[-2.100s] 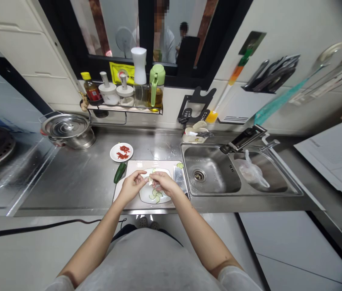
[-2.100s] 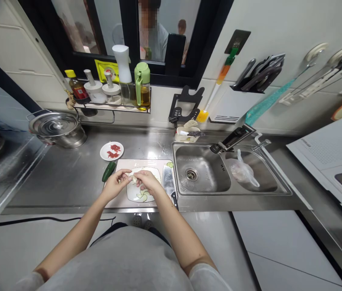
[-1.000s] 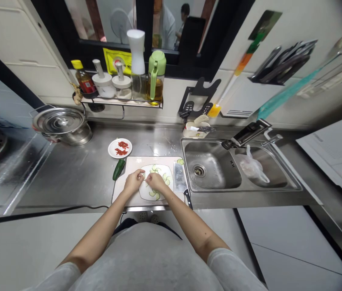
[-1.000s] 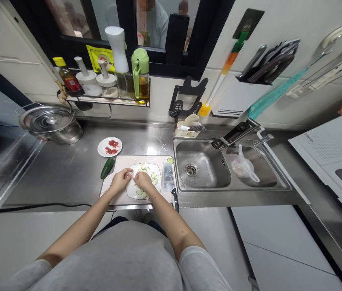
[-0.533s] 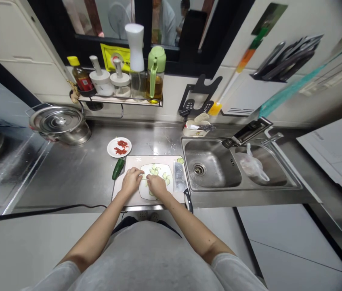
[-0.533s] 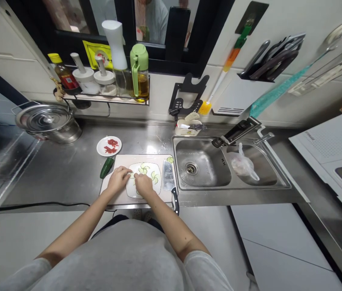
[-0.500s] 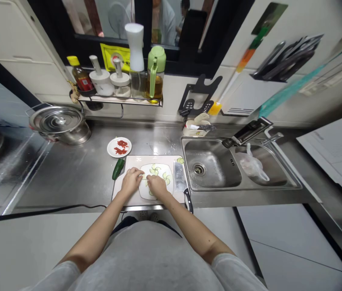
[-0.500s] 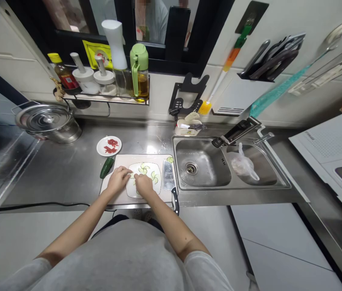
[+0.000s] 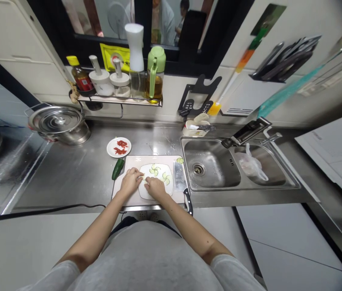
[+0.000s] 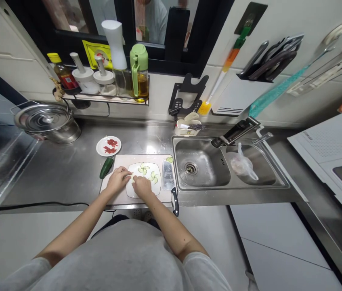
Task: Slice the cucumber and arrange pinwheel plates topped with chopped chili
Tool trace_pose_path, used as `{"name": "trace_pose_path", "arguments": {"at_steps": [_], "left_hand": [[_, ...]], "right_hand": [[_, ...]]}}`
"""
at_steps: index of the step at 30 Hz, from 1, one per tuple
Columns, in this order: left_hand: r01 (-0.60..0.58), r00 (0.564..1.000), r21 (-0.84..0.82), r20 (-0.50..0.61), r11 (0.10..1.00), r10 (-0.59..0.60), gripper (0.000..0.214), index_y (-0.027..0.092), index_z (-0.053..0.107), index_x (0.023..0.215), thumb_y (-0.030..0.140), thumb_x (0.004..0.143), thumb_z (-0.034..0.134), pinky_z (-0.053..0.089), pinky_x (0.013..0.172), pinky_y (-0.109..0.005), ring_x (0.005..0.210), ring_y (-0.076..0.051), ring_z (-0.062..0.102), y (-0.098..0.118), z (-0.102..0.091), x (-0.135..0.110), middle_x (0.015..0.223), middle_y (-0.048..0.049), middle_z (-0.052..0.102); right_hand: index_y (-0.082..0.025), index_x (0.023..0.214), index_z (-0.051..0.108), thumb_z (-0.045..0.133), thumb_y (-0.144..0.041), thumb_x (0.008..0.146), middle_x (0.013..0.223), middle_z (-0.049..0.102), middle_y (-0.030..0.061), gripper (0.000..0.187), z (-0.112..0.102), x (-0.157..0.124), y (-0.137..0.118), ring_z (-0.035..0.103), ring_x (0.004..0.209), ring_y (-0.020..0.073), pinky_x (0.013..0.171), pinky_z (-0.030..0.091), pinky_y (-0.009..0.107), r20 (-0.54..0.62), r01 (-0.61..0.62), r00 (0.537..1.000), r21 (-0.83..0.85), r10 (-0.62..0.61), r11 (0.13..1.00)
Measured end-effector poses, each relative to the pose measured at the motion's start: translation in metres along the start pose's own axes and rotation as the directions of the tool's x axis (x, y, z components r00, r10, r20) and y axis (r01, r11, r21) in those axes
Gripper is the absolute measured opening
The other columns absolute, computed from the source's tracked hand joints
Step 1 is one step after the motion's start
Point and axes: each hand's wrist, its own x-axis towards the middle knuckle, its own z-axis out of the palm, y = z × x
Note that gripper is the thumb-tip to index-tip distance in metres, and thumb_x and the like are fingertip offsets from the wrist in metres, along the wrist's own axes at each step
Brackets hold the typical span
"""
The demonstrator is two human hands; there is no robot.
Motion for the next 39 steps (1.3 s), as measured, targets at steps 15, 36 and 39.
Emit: {"name": "trace_pose_path", "arguments": {"at_steps": [15,36,39], "left_hand": [[0.021,1.0,-0.038,0.008,0.999,-0.02,0.025,0.027,0.071,0.102,0.028,0.083,0.055,0.045,0.086,-0.034,0.101,-0.023,0.05,0.002,-0.001,-0.002,0.104,-0.006,0.057],[0.362,0.864,-0.297,-0.249,0.884,-0.438,0.031,0.021,0.068,0.103,0.036,0.081,0.052,0.046,0.07,-0.028,0.065,-0.014,0.053,-0.037,-0.016,-0.029,0.088,-0.0038,0.063],[0.374,0.879,-0.257,-0.207,0.891,-0.429,0.031,0.022,0.067,0.104,0.036,0.082,0.051,0.045,0.07,-0.028,0.065,-0.014,0.054,-0.036,-0.015,-0.037,0.089,-0.0039,0.063]], "right_hand": [[-0.021,0.11,0.054,0.041,-0.035,0.095,0.103,0.066,0.0073,0.025,0.003,0.0,-0.005,0.06,0.093,0.0202,0.071,0.04,0.028,-0.005,-0.054,0.999,0.061,0.054,0.997],[-0.02,0.107,0.064,0.042,-0.036,0.092,0.076,0.065,0.0014,0.031,-0.03,-0.033,0.054,0.058,0.072,0.0161,0.062,0.032,0.023,-0.26,-0.222,0.905,0.384,0.336,0.896],[-0.02,0.102,0.066,0.042,-0.037,0.09,0.069,0.063,0.0011,0.032,-0.03,-0.044,0.065,0.057,0.068,0.0165,0.06,0.033,0.023,-0.284,-0.227,0.885,0.429,0.369,0.875]]}}
